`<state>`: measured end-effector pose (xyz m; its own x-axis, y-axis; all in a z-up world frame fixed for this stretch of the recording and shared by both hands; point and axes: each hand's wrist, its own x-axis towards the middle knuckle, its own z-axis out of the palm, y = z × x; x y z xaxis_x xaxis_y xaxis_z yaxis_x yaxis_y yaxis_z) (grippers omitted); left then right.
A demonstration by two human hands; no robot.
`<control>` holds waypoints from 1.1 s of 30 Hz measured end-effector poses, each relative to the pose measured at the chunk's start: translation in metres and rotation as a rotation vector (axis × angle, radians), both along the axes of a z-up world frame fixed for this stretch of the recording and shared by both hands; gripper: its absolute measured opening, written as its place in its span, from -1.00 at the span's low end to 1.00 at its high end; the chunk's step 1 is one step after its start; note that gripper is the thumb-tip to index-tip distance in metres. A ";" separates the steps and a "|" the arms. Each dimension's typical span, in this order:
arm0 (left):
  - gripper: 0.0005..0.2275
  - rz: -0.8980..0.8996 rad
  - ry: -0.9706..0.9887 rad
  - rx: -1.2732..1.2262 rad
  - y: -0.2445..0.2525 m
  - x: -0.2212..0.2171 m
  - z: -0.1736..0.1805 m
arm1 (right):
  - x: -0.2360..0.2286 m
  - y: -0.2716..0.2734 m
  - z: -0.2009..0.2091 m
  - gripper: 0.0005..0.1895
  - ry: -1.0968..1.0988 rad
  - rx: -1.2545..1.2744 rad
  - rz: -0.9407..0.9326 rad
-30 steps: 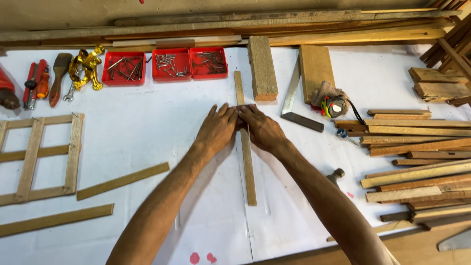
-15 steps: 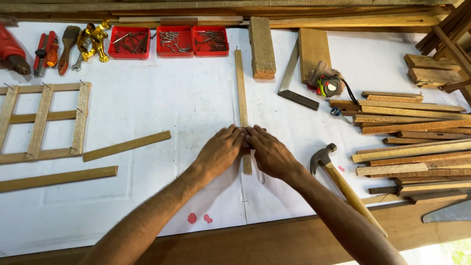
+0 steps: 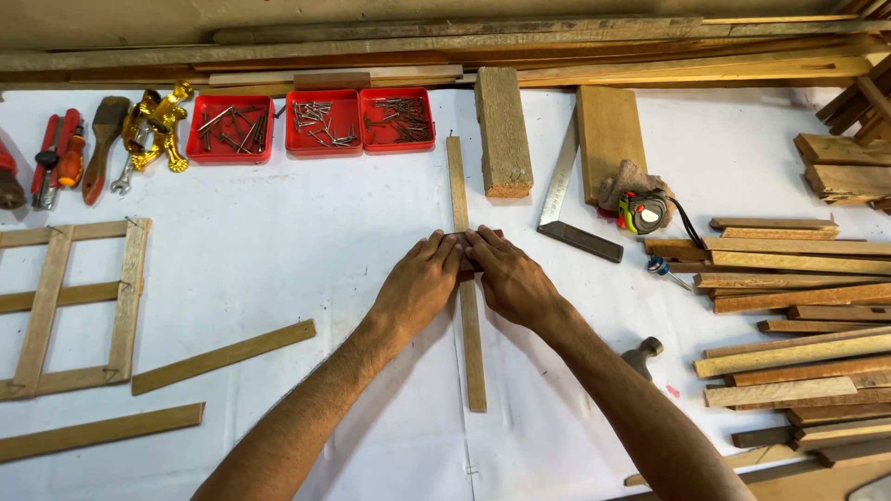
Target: The person measures thin wooden strips with a tape measure, marks them, and hammers nails to assemble a rectangular wooden frame on a workbench, then sands the frame edges with a sanding block.
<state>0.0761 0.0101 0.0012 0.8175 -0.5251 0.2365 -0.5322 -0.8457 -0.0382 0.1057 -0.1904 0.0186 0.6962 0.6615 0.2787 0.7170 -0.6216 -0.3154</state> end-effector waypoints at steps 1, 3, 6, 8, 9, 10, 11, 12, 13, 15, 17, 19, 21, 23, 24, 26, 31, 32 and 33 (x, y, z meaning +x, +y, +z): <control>-0.66 -0.003 0.004 0.000 0.002 0.011 -0.002 | 0.011 0.002 -0.002 -0.49 0.004 0.000 -0.003; -0.67 0.011 -0.005 -0.065 0.004 0.027 -0.006 | 0.027 0.004 -0.007 -0.55 -0.057 0.011 0.017; -0.69 0.018 0.023 -0.110 0.006 0.037 -0.005 | 0.034 0.008 -0.006 -0.60 -0.036 0.023 0.005; -0.68 0.027 0.032 -0.099 0.005 0.043 -0.009 | 0.041 0.008 -0.012 -0.53 -0.076 0.015 0.031; -0.67 0.035 0.042 -0.087 0.004 0.041 -0.010 | 0.041 0.009 -0.014 -0.46 -0.115 0.008 0.056; -0.67 0.042 0.039 -0.088 0.003 0.041 -0.007 | 0.044 0.008 -0.015 -0.46 -0.118 0.008 0.063; -0.68 0.059 0.017 -0.102 0.002 0.039 -0.004 | 0.046 0.007 -0.016 -0.47 -0.101 0.003 0.058; -0.68 0.077 -0.005 -0.116 0.001 0.037 -0.001 | 0.048 0.006 -0.016 -0.48 -0.084 -0.002 0.053; -0.68 0.086 -0.010 -0.115 0.001 0.034 0.004 | 0.044 0.006 -0.008 -0.48 -0.088 -0.001 0.063; -0.68 0.048 -0.174 -0.068 -0.001 0.029 0.013 | 0.035 0.002 0.007 -0.41 -0.074 0.017 0.040; -0.69 0.031 -0.191 -0.075 -0.003 0.003 0.029 | 0.004 -0.002 0.037 -0.42 -0.089 0.021 0.050; -0.70 0.014 -0.209 -0.085 -0.007 -0.027 0.040 | -0.029 -0.008 0.059 -0.42 -0.105 0.021 0.061; -0.69 -0.057 -0.152 0.018 -0.009 -0.061 0.043 | -0.063 -0.013 0.070 -0.40 -0.002 -0.078 0.050; -0.68 -0.078 -0.105 0.048 -0.012 -0.091 0.045 | -0.086 -0.021 0.054 -0.40 -0.016 -0.126 0.070; -0.66 -0.100 -0.058 0.079 -0.014 -0.105 0.045 | -0.098 -0.026 0.045 -0.40 -0.029 -0.174 0.088; -0.64 -0.109 -0.055 0.099 -0.017 -0.117 0.023 | -0.113 -0.027 0.033 -0.38 0.005 -0.195 0.073; -0.62 -0.108 -0.031 0.094 -0.021 -0.113 0.005 | -0.113 -0.025 0.015 -0.42 -0.025 -0.165 0.042; -0.63 -0.091 -0.024 0.092 -0.021 -0.108 0.004 | -0.107 -0.024 0.015 -0.45 -0.009 -0.145 0.036; -0.63 -0.072 -0.020 0.091 -0.020 -0.100 0.004 | -0.100 -0.021 0.016 -0.47 0.005 -0.123 0.032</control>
<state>-0.0239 -0.0099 0.0054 0.7728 -0.6022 0.2004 -0.5896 -0.7981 -0.1245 0.0059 -0.2118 0.0350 0.6754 0.7123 0.1908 0.7356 -0.6329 -0.2414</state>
